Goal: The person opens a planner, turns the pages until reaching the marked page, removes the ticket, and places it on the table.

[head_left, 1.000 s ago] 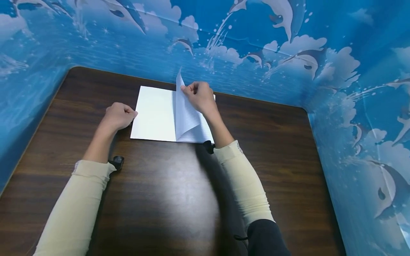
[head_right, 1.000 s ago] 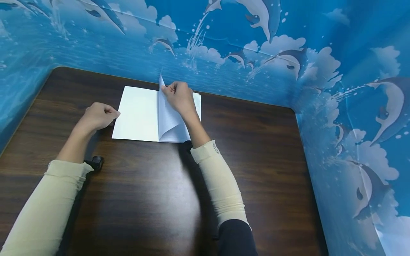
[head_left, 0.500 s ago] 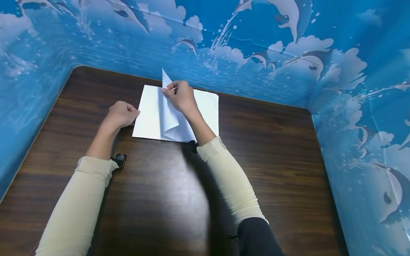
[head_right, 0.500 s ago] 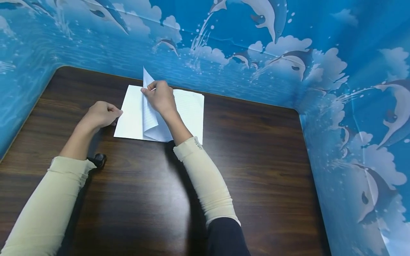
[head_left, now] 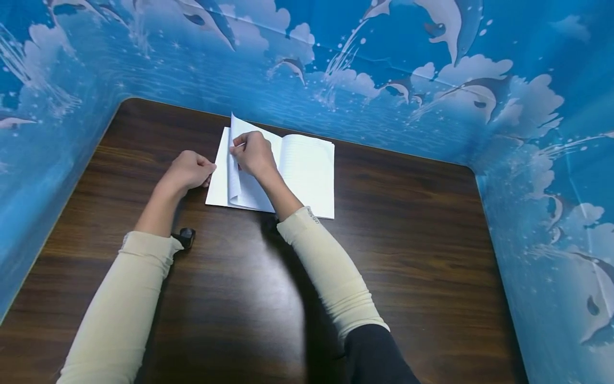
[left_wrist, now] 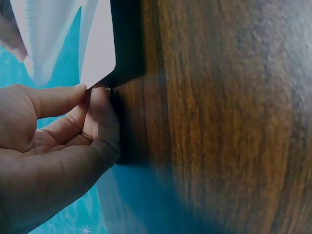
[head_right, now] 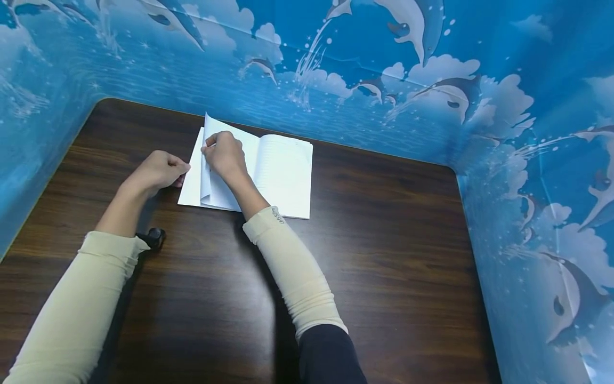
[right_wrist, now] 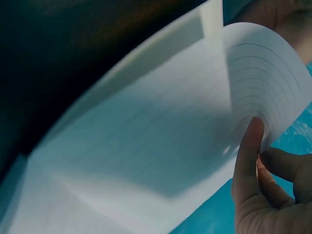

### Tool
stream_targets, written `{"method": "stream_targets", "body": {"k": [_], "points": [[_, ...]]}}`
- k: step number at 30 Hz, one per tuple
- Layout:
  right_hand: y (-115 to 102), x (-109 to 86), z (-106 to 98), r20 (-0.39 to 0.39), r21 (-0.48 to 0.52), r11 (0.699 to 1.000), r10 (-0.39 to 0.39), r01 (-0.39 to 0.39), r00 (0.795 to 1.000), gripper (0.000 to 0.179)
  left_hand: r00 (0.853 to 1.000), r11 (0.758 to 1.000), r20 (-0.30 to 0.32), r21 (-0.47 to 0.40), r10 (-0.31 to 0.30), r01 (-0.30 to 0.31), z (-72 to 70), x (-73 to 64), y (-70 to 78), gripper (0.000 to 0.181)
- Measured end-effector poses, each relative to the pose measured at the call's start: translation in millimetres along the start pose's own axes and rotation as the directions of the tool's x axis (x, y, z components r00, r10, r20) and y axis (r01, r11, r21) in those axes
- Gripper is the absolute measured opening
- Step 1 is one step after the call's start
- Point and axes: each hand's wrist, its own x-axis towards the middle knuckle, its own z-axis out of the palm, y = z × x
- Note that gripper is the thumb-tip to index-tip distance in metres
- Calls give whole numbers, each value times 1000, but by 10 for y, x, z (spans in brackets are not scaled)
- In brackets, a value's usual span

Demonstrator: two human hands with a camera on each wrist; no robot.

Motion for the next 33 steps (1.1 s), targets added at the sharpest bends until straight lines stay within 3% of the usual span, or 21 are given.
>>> {"method": "stream_targets", "body": {"k": [7,14,19,27,33], "points": [[20,54,141,-18,-10,1000,28,-28,999,19,1000,1000,7,-16,17,-17,8,20,2,30],[30,95,316,-28,4,999,44,-44,999,18,998,996,54,-88,24,-19,8,19,32,46],[40,121,402,-29,-21,999,47,-48,998,19,997,991,79,-137,11,0,4,22,68,49],[72,146,436,-24,-77,996,31,-33,999,18,995,996,94,-90,-18,27,-16,59,76,52],[61,116,391,56,-131,991,-25,32,998,19,993,998,116,-59,-24,31,-40,69,65,50]]}}
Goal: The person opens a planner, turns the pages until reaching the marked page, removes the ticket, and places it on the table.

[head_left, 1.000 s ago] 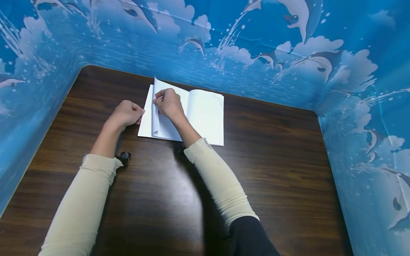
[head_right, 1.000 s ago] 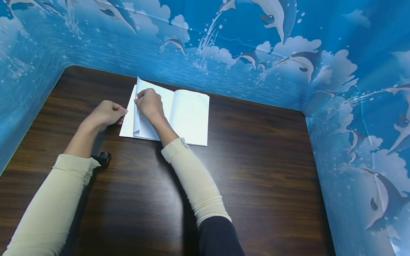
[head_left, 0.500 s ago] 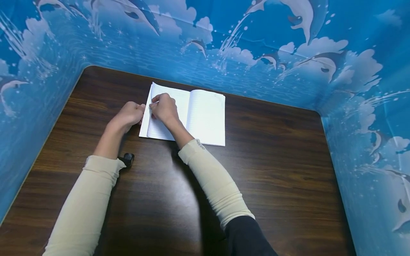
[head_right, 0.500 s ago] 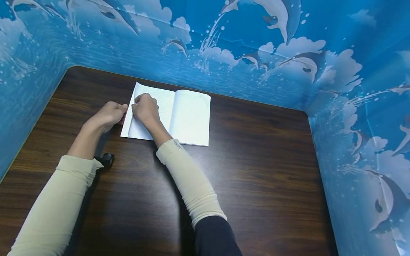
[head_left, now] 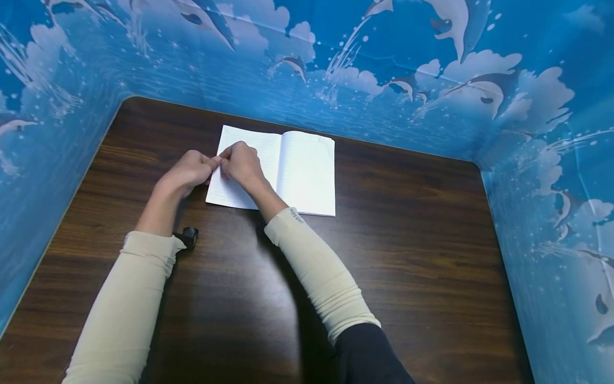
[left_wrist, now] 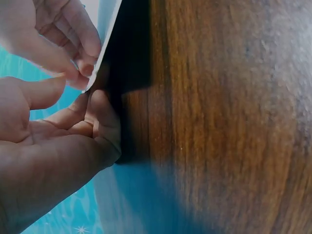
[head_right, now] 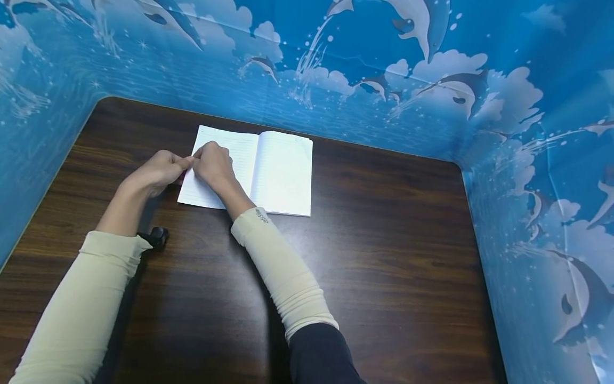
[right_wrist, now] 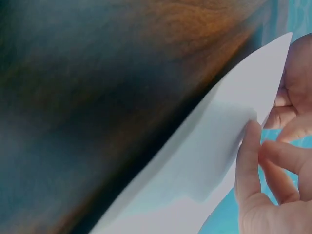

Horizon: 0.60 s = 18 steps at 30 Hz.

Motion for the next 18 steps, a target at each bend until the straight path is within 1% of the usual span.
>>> {"method": "stream_targets", "body": {"k": [3,5,7,11,13,15,18], "points": [[21,-11,-56,35,-21,1000,-16,16,999,18,1000,999,-15,23,27,-26,22,6,-3,45],[35,-15,-93,55,-13,1000,-3,4,998,18,999,998,-30,38,41,-40,37,13,5,47],[37,-25,-127,74,6,1000,14,-15,997,19,998,997,-53,64,40,-37,45,17,15,47],[26,-44,-163,103,58,997,36,-42,994,16,996,995,-82,99,20,-12,38,-13,39,32],[28,-46,-194,113,76,996,40,-49,993,15,995,995,-96,99,14,-4,50,-24,43,33],[38,-42,-247,112,73,996,48,-57,993,16,994,996,-109,89,8,2,65,-25,40,33],[67,-35,-359,93,64,995,67,-73,993,18,992,996,-123,90,7,4,74,-33,36,32]]}}
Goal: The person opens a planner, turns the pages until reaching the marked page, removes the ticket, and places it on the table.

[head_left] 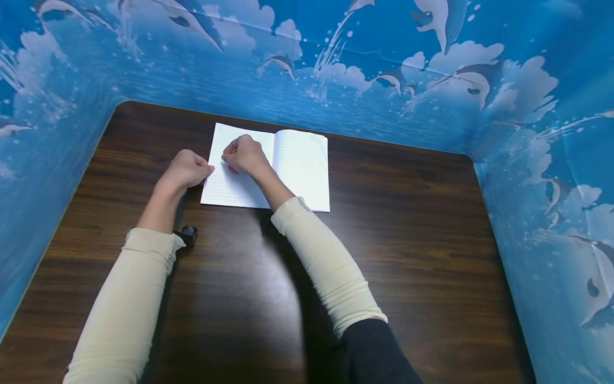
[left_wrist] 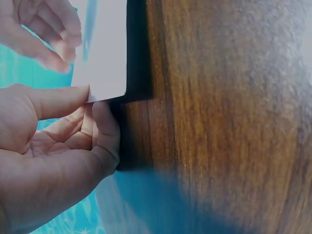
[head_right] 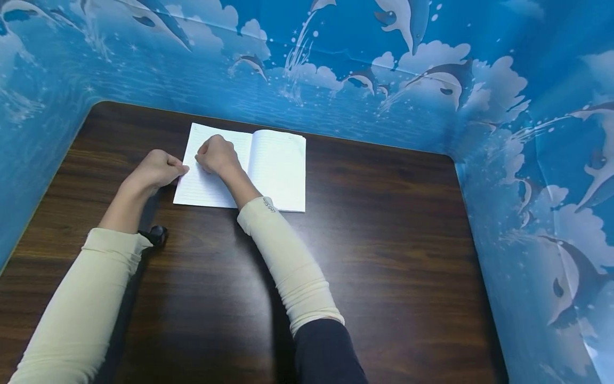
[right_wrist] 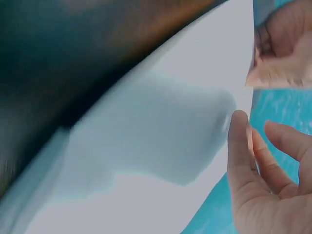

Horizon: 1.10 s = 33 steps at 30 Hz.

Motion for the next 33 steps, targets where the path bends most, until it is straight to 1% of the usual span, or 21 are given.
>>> {"method": "stream_targets", "body": {"k": [6,9,11,14,15,19,21,22,23,27,29,31,33], "points": [[97,-3,-358,-93,-50,998,34,-39,995,24,1000,1000,-5,12,-19,19,14,-9,-9,35],[171,30,-588,-110,-55,995,78,-84,991,32,999,999,-11,18,-31,31,17,-14,-14,36],[242,61,-749,-106,-54,991,116,-122,988,39,999,999,-15,21,-37,37,21,-14,-19,35],[377,96,-971,-118,-71,983,162,-171,980,48,999,999,-17,27,-34,34,30,-16,-19,34],[472,167,-1028,-136,-76,978,181,-193,974,49,999,999,-17,28,-34,34,35,-17,-16,34],[660,160,-1224,-173,-116,957,244,-266,954,50,999,999,-12,31,-30,30,52,-22,2,35],[739,149,-1277,-193,-146,946,258,-288,947,49,999,999,-16,34,-29,30,49,-26,8,35],[728,75,-1300,-192,-165,941,263,-295,946,50,999,999,-17,35,-29,30,48,-26,8,34],[767,66,-1310,-196,-183,938,260,-296,946,46,999,999,-19,37,-30,31,47,-27,9,34],[916,36,-1270,-211,-237,912,290,-336,934,37,999,998,-11,44,-39,39,47,-25,5,35],[996,37,-1217,-213,-260,895,314,-364,925,38,999,998,-7,49,-43,43,49,-21,2,36],[1071,39,-1159,-224,-278,876,341,-395,913,46,999,998,-8,48,-43,43,52,-14,3,36],[1141,51,-1109,-246,-302,860,347,-412,905,54,999,998,-10,46,-45,45,53,-7,12,35]]}}
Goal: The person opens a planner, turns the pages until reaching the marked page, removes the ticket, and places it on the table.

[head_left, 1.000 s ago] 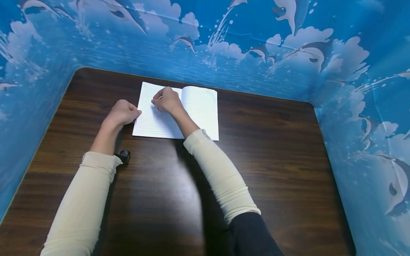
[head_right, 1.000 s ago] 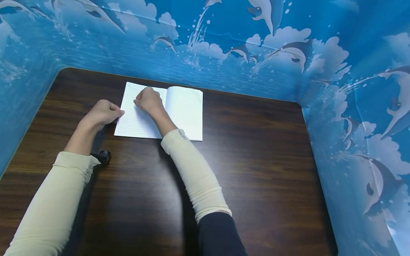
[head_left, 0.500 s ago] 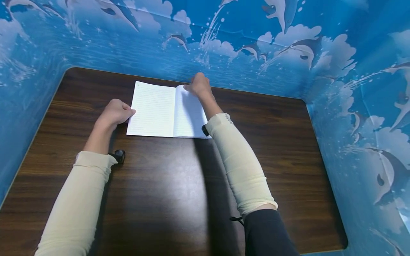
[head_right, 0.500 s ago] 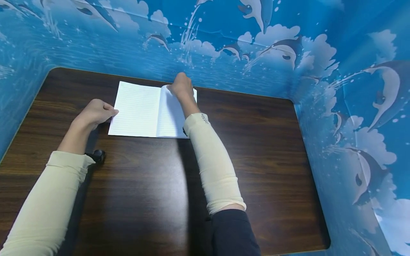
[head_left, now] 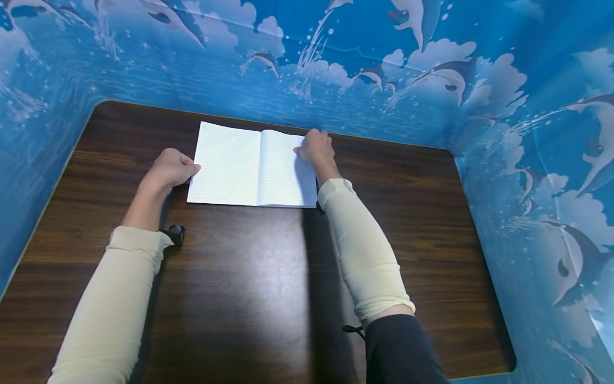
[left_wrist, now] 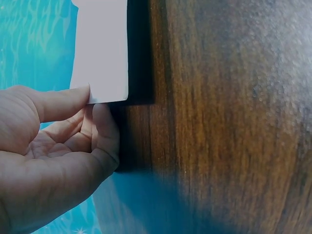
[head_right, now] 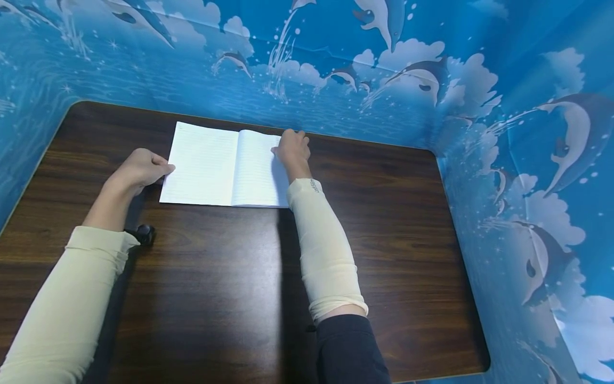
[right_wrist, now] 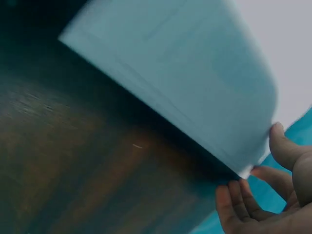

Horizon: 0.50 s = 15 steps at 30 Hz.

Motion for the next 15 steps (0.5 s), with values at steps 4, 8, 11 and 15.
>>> {"method": "stream_targets", "body": {"k": [4,8,11,15], "points": [[49,27,115,-58,-55,998,-16,13,998,56,1000,1000,-2,6,-2,2,-2,-1,15,35],[67,30,143,-103,-93,994,-60,50,993,47,1000,1000,-11,4,4,-4,-6,3,27,33],[65,27,137,-113,-94,992,-90,79,990,43,1000,1000,-19,-3,3,-3,-7,2,31,32],[69,20,142,-121,-59,992,-117,111,986,43,1000,1000,-20,-9,-3,3,-4,-14,26,31]]}}
